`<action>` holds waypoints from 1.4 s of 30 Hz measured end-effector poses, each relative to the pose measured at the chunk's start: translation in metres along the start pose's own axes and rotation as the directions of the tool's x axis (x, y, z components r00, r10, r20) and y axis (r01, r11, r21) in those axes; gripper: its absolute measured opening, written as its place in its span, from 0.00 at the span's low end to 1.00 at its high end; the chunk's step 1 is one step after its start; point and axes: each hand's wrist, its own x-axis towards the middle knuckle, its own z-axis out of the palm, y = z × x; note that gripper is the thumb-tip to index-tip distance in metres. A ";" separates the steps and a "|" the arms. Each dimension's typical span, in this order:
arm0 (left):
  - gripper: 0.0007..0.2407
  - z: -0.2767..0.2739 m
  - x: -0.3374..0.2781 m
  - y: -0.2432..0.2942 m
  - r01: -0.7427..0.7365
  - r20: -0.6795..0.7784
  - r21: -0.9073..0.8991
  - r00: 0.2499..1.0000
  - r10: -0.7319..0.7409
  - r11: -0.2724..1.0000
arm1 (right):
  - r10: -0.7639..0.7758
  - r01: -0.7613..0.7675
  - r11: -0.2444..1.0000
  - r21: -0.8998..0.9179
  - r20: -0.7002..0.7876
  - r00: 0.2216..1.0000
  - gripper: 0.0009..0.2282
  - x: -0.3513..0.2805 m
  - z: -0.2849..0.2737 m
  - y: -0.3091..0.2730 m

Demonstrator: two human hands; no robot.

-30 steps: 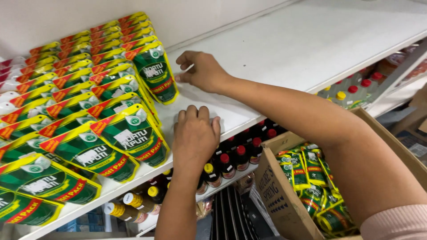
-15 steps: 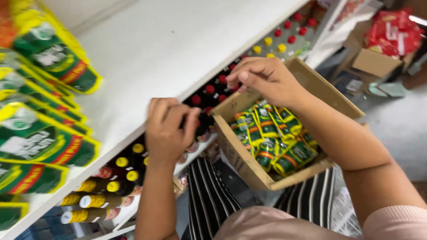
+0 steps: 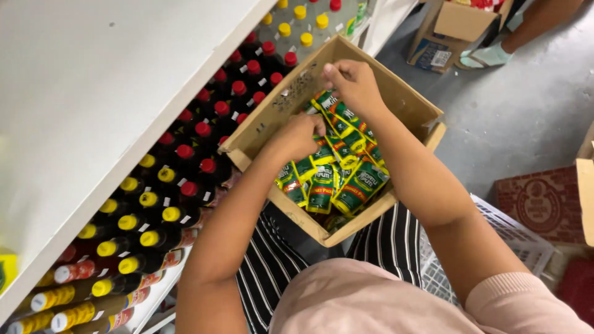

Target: Restocking condiment pouches from a box onto a grocery store shelf.

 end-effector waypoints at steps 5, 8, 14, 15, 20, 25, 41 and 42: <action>0.10 0.084 0.080 -0.071 0.045 0.343 0.370 0.921 -0.182 0.928 | -0.119 0.109 0.977 -0.182 -0.048 0.992 0.16 0.009 0.000 0.010; 0.11 0.134 0.110 -0.110 -0.136 0.388 0.594 0.912 -0.135 0.793 | -0.158 0.152 0.979 -0.135 -0.037 0.987 0.13 0.006 0.001 0.010; 0.31 0.111 0.092 -0.055 0.412 0.100 0.305 0.883 -0.459 0.859 | -0.202 0.177 0.931 -0.319 -0.047 0.978 0.12 0.005 0.001 -0.003; 0.35 0.108 0.091 -0.051 0.521 0.085 0.204 0.834 -0.545 0.829 | -0.193 0.168 0.932 -0.320 -0.047 0.980 0.11 0.005 0.001 -0.003; 0.42 0.094 0.088 -0.051 0.585 0.069 0.085 0.804 -0.591 0.806 | -0.260 0.222 0.921 -0.320 -0.080 0.962 0.11 0.009 0.001 0.001; 0.20 0.014 0.058 0.005 0.449 0.058 0.081 0.889 -0.454 0.890 | -0.190 0.134 0.952 -0.275 -0.189 0.963 0.11 0.011 -0.002 0.003; 0.10 -0.029 -0.025 0.010 -0.149 -0.258 -0.773 0.962 -0.091 0.616 | 0.034 -0.204 0.885 0.418 0.380 0.924 0.16 -0.024 0.006 -0.018; 0.09 -0.029 -0.024 0.011 -0.164 -0.319 -0.712 0.942 -0.106 0.683 | 0.066 -0.201 0.913 0.356 0.357 0.932 0.15 -0.024 0.007 -0.016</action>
